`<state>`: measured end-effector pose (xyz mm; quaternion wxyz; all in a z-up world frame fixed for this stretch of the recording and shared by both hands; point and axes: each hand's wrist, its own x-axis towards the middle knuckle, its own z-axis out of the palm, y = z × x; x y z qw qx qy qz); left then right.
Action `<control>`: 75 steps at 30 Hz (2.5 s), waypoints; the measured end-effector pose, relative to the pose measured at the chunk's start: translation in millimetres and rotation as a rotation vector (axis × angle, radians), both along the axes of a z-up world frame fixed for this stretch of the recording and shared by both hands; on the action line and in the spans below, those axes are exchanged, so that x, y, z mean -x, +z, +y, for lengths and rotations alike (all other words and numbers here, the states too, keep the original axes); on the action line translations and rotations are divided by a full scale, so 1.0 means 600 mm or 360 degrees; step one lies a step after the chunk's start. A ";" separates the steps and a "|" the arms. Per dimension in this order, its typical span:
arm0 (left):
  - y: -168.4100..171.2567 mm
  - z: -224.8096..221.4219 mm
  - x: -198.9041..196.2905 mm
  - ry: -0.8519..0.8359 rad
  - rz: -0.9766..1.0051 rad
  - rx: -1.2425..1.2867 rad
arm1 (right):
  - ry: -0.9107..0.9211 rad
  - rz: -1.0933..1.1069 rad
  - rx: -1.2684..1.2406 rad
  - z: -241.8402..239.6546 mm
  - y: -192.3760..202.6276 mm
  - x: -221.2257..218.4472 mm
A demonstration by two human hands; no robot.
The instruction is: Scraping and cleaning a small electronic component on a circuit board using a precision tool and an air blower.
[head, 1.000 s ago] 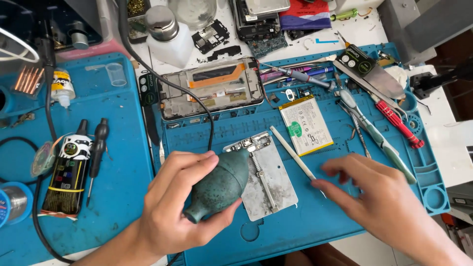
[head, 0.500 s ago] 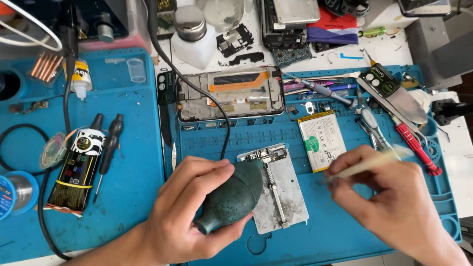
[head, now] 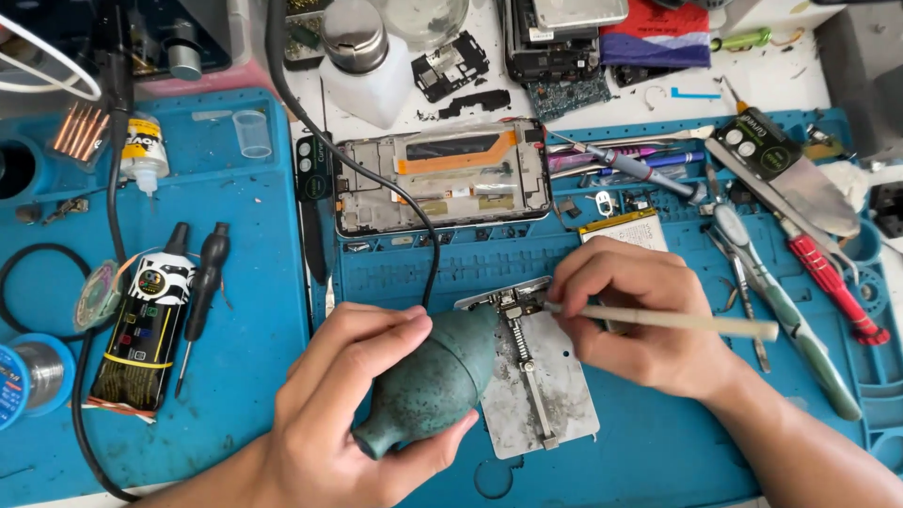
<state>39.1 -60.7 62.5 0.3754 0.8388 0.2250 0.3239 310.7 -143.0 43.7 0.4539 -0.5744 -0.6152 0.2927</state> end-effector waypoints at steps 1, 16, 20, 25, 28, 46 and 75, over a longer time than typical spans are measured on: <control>0.003 -0.001 0.000 0.0018 0.0026 0.0048 | 0.0035 -0.0074 -0.0066 0.001 0.002 0.003; -0.001 0.000 -0.005 -0.0065 0.0067 0.0006 | -0.0027 -0.0214 -0.0167 -0.005 -0.007 0.024; 0.000 0.002 -0.008 -0.0047 0.0039 -0.0027 | -0.0040 -0.0232 -0.0191 -0.005 -0.008 0.028; -0.005 0.002 -0.004 -0.0090 0.0062 -0.0004 | 0.0001 -0.0318 -0.0240 -0.003 -0.001 0.029; 0.001 0.004 -0.011 -0.0046 -0.0001 -0.0081 | 0.0191 -0.0374 -0.0147 0.014 0.026 0.016; -0.017 0.012 -0.002 -0.0171 -0.0006 -0.0002 | 0.0079 0.0051 0.0574 0.047 0.020 -0.014; -0.007 0.010 -0.007 -0.0067 0.0031 -0.0028 | 0.0161 -0.0266 0.0038 0.027 0.014 0.003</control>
